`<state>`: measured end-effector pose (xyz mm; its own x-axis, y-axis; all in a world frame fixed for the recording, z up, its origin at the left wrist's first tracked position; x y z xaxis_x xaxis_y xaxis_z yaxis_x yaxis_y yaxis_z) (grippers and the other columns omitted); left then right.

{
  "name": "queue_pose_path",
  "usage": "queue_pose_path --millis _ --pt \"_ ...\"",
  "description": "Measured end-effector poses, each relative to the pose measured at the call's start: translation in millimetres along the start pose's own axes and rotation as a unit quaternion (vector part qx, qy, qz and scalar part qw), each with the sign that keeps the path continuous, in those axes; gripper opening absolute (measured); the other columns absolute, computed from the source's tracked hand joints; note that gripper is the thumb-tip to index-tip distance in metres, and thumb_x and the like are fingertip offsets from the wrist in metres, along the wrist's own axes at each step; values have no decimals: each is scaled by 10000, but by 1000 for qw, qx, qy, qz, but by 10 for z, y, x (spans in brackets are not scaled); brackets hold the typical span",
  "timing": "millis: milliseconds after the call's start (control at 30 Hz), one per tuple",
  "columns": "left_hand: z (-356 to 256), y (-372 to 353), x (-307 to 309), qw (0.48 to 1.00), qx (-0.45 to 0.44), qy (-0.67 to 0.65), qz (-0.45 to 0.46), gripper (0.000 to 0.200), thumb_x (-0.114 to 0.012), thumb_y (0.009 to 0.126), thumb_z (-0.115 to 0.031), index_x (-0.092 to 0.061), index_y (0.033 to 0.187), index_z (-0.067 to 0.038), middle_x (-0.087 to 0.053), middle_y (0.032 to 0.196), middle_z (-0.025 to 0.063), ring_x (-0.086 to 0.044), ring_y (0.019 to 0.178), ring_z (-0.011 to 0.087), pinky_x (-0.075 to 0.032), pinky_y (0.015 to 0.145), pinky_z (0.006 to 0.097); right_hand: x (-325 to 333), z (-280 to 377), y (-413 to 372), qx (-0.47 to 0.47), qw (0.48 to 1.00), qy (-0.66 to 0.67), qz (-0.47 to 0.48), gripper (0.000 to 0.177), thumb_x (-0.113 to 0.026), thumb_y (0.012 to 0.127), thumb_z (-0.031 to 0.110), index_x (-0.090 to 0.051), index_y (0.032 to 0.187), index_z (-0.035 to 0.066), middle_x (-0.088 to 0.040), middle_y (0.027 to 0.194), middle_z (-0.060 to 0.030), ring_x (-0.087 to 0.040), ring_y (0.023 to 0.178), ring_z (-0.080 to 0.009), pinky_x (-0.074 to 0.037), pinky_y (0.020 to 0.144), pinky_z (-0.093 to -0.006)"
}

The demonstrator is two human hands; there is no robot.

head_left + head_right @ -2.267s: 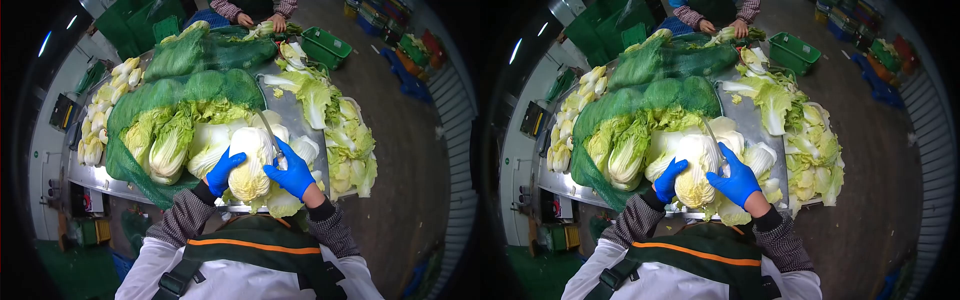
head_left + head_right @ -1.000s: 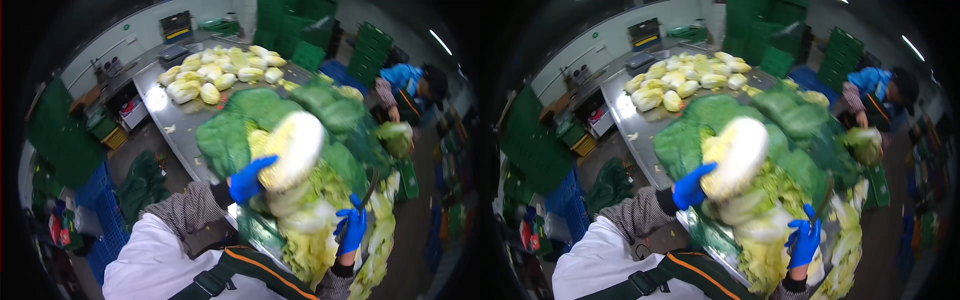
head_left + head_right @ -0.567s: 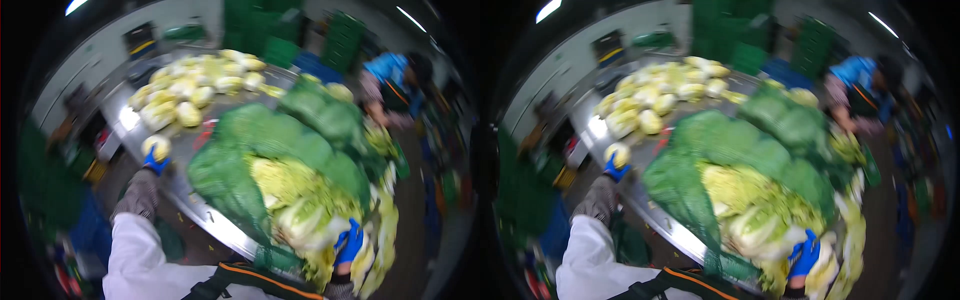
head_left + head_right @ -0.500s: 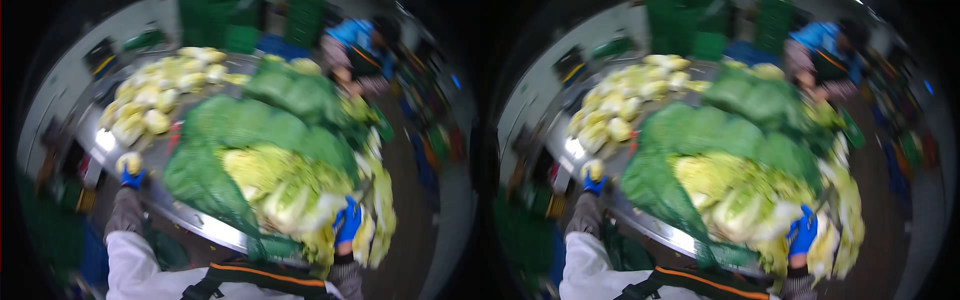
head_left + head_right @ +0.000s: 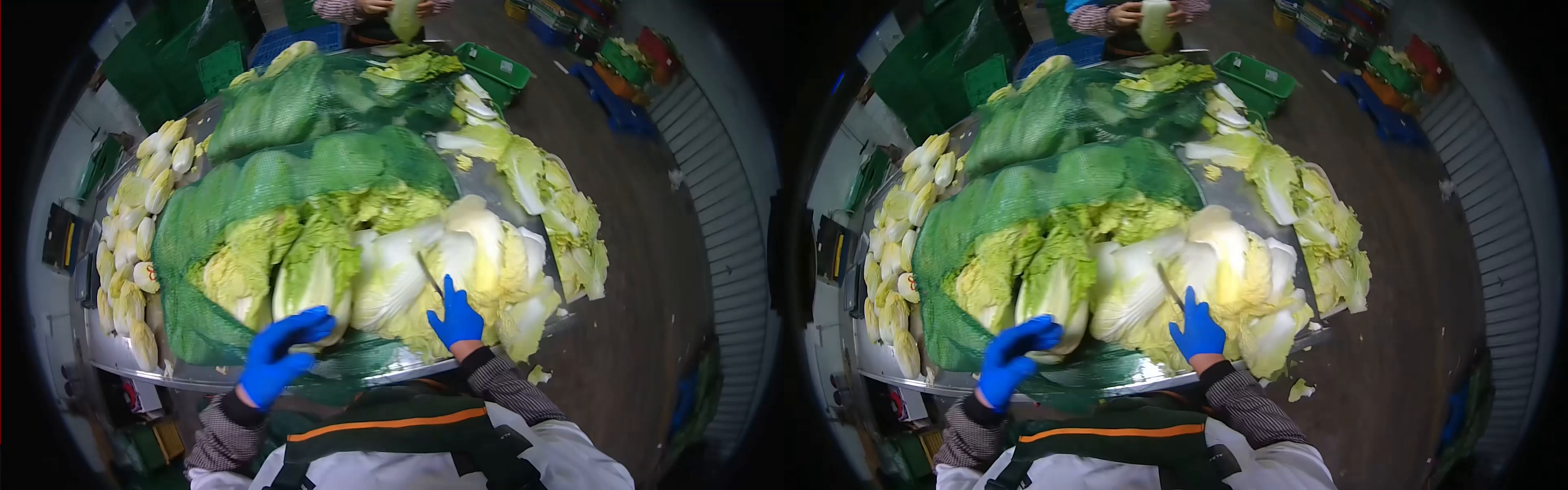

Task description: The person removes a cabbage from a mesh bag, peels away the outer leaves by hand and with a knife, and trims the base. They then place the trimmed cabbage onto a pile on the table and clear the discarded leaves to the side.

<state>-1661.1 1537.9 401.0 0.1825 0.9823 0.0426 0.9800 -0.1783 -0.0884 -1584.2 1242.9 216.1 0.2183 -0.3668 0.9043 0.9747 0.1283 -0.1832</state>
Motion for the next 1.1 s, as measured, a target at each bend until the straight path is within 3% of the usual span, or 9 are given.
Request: queue_pose_path --millis 200,300,467,500,600,700,800,900,1100 --pt "457 261 -644 959 10 212 -187 533 -650 799 -56 -483 1302 -5 -547 1276 110 -528 1159 221 -388 993 335 431 -958 591 3 997 -78 30 848 -682 754 232 -226 1469 266 -505 994 -157 -623 807 -299 -518 664 -430" --pt "442 204 -690 858 -47 396 -323 494 -619 817 -39 -483 1292 -17 -484 1342 114 -469 1218 217 -356 1013 338 724 -1642 914 59 991 -121 -21 799 -658 773 229 -255 1460 289 -538 990 -150 -633 753 -287 -525 635 -400" --pt "1213 -173 -321 827 110 0 -551 540 -610 914 -268 -426 1356 -19 -446 1365 81 -442 1195 190 -340 997 315 1067 -2542 1492 -10 997 40 -70 704 -668 785 240 -362 1418 271 -574 1085 -128 -614 825 -280 -507 702 -387" --pt "1304 -190 -294 806 124 -18 -579 482 -573 934 -305 -474 1319 -34 -571 1157 33 -513 1026 129 -386 858 238 1203 -2632 1582 -17 993 63 -94 693 -680 787 226 -383 1413 227 -578 1106 -118 -606 844 -258 -502 743 -364" --pt "1430 -256 -84 829 114 -90 -541 361 -575 932 -325 -578 1193 -75 -525 816 -68 -456 720 35 -366 667 198 1563 -2463 1687 6 917 359 -171 613 -665 821 102 -401 1369 24 -567 1167 -68 -513 909 -117 -446 837 -284" --pt "1039 56 -333 816 147 -102 -550 238 -519 962 -320 -632 1038 -124 -438 695 -85 -410 645 38 -354 614 212 1541 -1813 1432 61 908 384 -156 486 -629 859 116 -481 1315 38 -594 1129 -41 -523 843 -119 -447 791 -256" --pt "1107 147 -663 853 122 -93 -499 275 -538 930 -413 -612 996 -157 -511 730 -66 -480 620 54 -388 580 207 1059 -1027 1026 104 871 467 110 434 -608 888 172 -508 1303 89 -622 1089 -34 -555 787 -126 -455 729 -256" --pt "1027 349 -1295 874 200 -114 -428 512 -614 881 -363 -477 1311 -121 -569 1023 -14 -546 858 103 -467 771 288 859 -250 661 -35 814 466 345 480 -632 888 305 -506 1304 101 -632 1090 -95 -589 848 -153 -477 759 -283" --pt "1222 755 -1172 891 207 -215 -342 576 -628 875 -374 -436 1334 -84 -564 1211 69 -580 1037 202 -503 843 399 339 70 803 104 907 352 206 745 -652 813 519 -435 1366 69 -577 1207 -203 -570 1090 -264 -447 919 -335"
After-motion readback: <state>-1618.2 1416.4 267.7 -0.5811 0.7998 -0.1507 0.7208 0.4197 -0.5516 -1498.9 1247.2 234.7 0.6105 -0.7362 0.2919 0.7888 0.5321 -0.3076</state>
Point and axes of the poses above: each hand's wrist, its own y-axis towards the middle knuckle, its own x-axis out of the back of the hand, z = x × y, the point moved 1 cm from there along y, towards the middle knuckle
